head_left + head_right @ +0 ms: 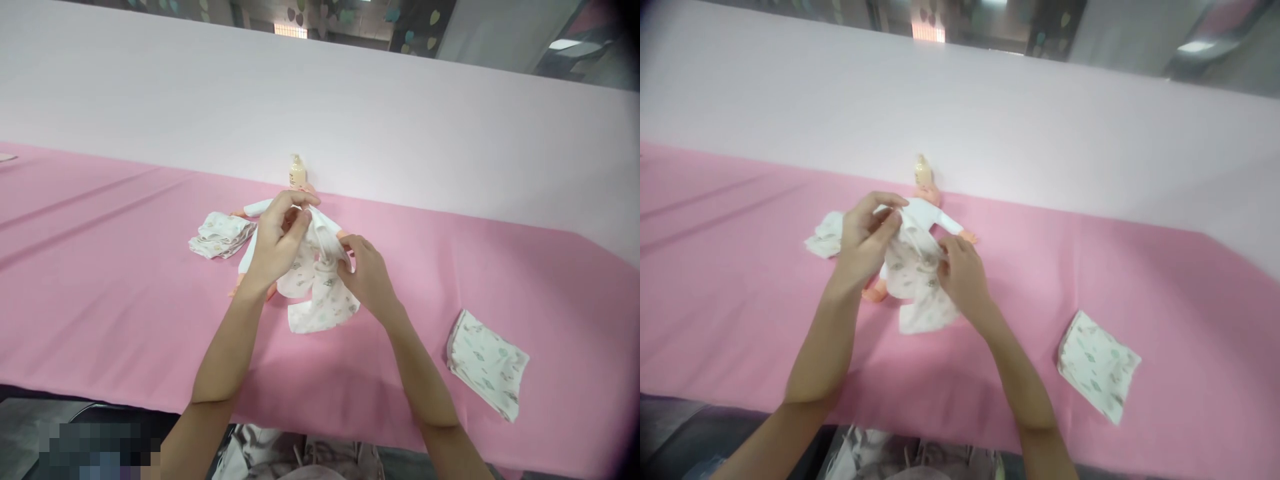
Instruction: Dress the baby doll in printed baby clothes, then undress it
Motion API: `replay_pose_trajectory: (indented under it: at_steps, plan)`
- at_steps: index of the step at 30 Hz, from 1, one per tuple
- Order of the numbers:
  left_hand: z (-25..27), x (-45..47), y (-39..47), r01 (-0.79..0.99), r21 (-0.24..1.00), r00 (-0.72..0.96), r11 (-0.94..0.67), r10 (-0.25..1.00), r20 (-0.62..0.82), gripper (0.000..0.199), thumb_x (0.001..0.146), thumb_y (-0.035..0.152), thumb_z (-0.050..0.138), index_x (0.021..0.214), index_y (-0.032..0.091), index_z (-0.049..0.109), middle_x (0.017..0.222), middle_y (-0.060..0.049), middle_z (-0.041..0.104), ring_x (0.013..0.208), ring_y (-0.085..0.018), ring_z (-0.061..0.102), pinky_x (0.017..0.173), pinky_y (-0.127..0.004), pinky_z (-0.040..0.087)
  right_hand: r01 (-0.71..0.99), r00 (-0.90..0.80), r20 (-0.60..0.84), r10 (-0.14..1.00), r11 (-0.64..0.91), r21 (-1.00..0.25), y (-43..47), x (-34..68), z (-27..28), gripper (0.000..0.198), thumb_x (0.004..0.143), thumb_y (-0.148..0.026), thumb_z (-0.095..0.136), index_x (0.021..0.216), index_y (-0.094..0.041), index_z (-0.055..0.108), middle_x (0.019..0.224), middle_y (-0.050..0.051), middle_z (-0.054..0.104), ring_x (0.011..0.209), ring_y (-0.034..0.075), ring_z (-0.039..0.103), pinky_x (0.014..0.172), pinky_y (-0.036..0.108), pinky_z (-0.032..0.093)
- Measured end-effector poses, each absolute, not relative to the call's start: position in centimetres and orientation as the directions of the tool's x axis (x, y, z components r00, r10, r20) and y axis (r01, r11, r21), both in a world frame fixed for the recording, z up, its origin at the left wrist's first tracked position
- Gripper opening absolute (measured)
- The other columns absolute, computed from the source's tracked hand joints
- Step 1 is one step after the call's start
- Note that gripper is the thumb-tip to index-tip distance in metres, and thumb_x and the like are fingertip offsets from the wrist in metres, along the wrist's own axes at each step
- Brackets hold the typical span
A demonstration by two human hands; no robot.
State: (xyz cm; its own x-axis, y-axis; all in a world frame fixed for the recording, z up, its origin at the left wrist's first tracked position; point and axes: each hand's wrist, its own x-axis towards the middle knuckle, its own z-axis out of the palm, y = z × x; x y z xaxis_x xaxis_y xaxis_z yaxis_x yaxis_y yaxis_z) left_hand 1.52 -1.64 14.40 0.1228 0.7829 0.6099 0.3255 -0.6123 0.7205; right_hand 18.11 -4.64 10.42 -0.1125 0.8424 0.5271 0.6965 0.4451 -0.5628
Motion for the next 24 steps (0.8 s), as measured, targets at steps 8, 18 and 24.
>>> replay_pose_trajectory:
  at_steps: [8, 18, 24]
  plan:
    - [14.1, 1.7, -1.2, 0.311, 0.665, 0.069, -0.679, 0.714, 0.697, 0.020, 0.090, 0.022, 0.043, 0.088, 0.023, 0.062, 0.092, -0.003, 0.060, 0.081, -0.017, 0.054, 0.068, -0.030, 0.042, 0.845, 0.014, 0.356, 0.934, 0.179, -0.503, -1.7, 18.4, 8.8, 0.012, 0.071, -0.009, 0.045, 0.072, -0.021, 0.046, 0.069, -0.001, 0.054, 0.059, 0.014, 0.045, 0.053, 0.026, 0.029]
    - [14.3, 0.1, -0.9, 0.325, 0.660, 0.219, -0.677, 0.733, 0.644, 0.013, 0.075, 0.023, 0.061, 0.088, 0.024, 0.057, 0.048, 0.009, 0.020, 0.042, -0.008, 0.020, 0.046, -0.025, 0.018, 0.750, 0.238, 0.571, 0.785, 0.225, -0.622, -1.4, 24.5, 9.9, 0.022, 0.069, -0.008, 0.048, 0.083, -0.020, 0.062, 0.085, 0.003, 0.067, 0.079, 0.018, 0.062, 0.069, 0.028, 0.046]
    - [14.3, 0.6, -1.0, 0.676, 0.373, 0.360, -0.635, 0.727, 0.585, 0.017, 0.066, 0.017, 0.059, 0.082, 0.023, 0.063, 0.058, 0.004, 0.039, 0.054, -0.012, 0.040, 0.053, -0.026, 0.029, 0.599, 0.405, 0.601, 0.689, 0.296, -0.743, -3.8, 27.9, 12.1, 0.011, 0.068, -0.016, 0.060, 0.079, -0.019, 0.065, 0.078, 0.002, 0.067, 0.074, 0.018, 0.064, 0.066, 0.028, 0.050]
